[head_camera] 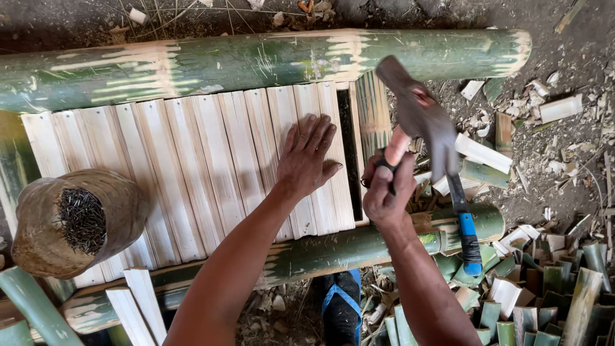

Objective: The person assembles a bamboo structure by placing thin bamboo slats into a frame and securing them with nails using a hammer. They also cut bamboo pieces with a machete to fit the frame.

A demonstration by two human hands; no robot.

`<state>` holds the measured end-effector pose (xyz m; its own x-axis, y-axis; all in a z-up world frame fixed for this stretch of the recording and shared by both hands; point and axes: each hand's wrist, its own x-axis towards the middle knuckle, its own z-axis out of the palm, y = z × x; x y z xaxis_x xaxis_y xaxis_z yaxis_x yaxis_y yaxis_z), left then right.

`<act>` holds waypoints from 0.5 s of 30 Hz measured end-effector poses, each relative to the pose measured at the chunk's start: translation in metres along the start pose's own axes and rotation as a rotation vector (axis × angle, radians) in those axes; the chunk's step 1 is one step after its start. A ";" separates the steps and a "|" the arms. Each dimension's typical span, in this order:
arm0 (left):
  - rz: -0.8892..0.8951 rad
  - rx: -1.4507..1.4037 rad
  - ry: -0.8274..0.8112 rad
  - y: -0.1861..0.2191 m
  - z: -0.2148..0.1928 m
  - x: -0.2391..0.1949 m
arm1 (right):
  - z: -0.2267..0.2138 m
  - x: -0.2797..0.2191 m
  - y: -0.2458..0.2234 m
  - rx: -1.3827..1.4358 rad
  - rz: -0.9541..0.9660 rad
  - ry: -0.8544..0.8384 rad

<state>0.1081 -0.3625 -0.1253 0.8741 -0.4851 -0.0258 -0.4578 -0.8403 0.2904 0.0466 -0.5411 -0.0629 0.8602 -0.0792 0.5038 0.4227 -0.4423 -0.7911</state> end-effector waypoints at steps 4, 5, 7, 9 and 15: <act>-0.003 0.003 -0.011 0.000 0.001 0.000 | 0.015 0.008 0.004 0.110 -0.047 0.050; -0.014 -0.009 -0.039 0.000 0.000 0.000 | 0.023 0.014 0.014 -0.080 0.223 -0.123; -0.037 -0.042 -0.098 0.003 0.001 -0.002 | 0.033 0.020 0.034 -0.471 0.761 -0.480; -0.009 -0.007 -0.051 0.000 0.000 0.001 | 0.030 0.017 0.048 -0.341 0.616 -0.297; -0.005 -0.044 0.014 0.000 -0.003 -0.003 | 0.017 0.001 0.056 -0.303 0.352 -0.281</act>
<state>0.1057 -0.3601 -0.1225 0.8789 -0.4768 -0.0140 -0.4458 -0.8314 0.3316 0.0766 -0.5506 -0.1130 0.9957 -0.0454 0.0810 0.0295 -0.6729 -0.7392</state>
